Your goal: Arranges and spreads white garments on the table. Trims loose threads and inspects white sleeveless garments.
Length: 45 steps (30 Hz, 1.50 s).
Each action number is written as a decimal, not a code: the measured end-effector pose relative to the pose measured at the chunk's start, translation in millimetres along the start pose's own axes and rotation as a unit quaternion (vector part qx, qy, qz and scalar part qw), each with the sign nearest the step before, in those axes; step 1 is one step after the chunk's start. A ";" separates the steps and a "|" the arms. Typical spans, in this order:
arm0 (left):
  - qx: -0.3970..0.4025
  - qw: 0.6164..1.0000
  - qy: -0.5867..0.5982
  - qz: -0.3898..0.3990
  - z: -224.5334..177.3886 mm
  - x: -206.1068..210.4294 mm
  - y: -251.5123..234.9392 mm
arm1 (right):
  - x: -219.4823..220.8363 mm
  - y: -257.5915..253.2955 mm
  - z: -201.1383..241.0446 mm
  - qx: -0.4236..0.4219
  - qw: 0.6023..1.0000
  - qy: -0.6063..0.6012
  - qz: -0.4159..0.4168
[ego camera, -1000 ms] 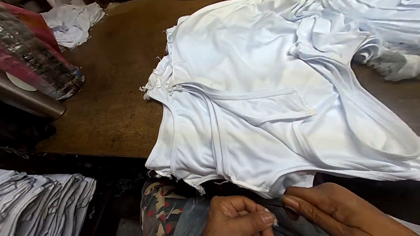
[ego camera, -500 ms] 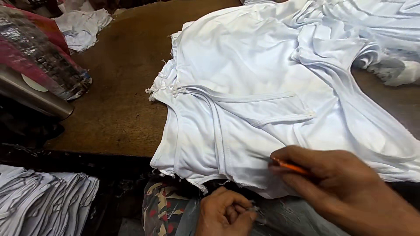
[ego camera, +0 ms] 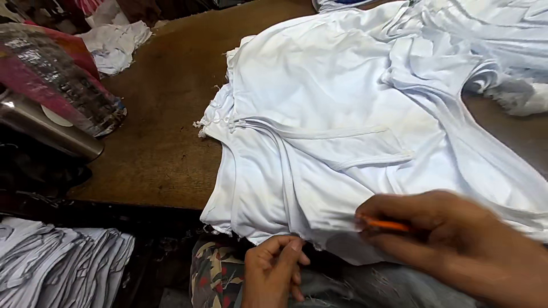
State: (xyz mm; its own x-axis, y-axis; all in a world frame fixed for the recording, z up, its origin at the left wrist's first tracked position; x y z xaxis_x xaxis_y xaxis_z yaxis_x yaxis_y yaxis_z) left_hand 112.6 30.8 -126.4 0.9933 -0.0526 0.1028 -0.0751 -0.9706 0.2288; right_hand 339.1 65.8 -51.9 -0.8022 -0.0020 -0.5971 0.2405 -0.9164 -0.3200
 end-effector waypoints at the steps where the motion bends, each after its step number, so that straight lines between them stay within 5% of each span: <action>1: -0.034 0.999 0.036 0.010 1.6 0.9 -2.2 | -15.1 -9.5 2.1 0.018 1.000 -0.011 -0.015; 6: -0.171 0.965 0.190 0.052 13.4 15.5 -11.4 | -73.8 -43.9 -29.9 0.027 0.952 0.214 -0.215; 8: -0.187 0.960 0.201 0.048 15.6 20.7 -15.1 | -57.8 -31.2 -14.8 0.002 0.954 0.231 -0.192; 12: -0.132 0.976 0.171 -0.008 12.9 14.6 -15.2 | 16.9 16.4 6.5 -0.138 0.979 0.153 -0.010; 18: 0.076 0.996 0.054 -0.015 0.1 -6.0 -1.0 | 31.4 30.7 -7.9 -0.191 0.973 0.113 -0.060; 23: 0.044 0.997 0.063 -0.028 19.2 -14.9 -4.4 | 34.6 54.8 -26.0 -0.225 0.960 0.165 -0.014; 26: -0.021 0.993 0.114 -0.037 28.9 -14.7 -5.4 | 32.5 57.8 -25.8 -0.180 0.975 0.129 -0.016; 29: -0.033 0.987 0.154 -0.015 25.0 -17.4 -7.9 | 26.8 58.3 -11.4 -0.050 0.996 -0.064 0.019; 32: -0.001 0.992 0.123 -0.026 22.3 -22.9 -6.1 | 42.6 67.8 -3.9 0.107 0.955 -0.269 0.071; 35: 0.062 0.994 0.087 -0.014 21.5 -24.2 -0.6 | 67.1 80.0 -8.3 0.218 0.921 -0.308 0.100; 40: 0.135 0.990 0.029 0.001 20.0 -32.5 11.1 | 88.4 82.9 -4.8 0.266 0.898 -0.333 0.107; 45: 0.061 0.996 0.066 0.017 28.6 -31.5 6.3 | 91.9 84.8 -4.3 0.261 0.904 -0.328 0.090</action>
State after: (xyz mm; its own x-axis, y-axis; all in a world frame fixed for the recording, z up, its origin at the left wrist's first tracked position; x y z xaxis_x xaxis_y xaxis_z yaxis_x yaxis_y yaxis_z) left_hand 83.3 19.6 -155.9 0.9693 -0.0628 0.2376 -0.0896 -0.9906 0.1038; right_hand 288.1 -10.4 -137.1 -0.9683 -0.2494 0.0134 0.2457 -0.9414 0.2311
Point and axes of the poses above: each hand's wrist, its own y-axis away from the middle knuckle, its own x-axis out of the palm, z = x × y, the point moved 5 cm from there along -y, towards the middle knuckle, and after that the axes turned 7 degrees about -z, right-handed, at the moved point
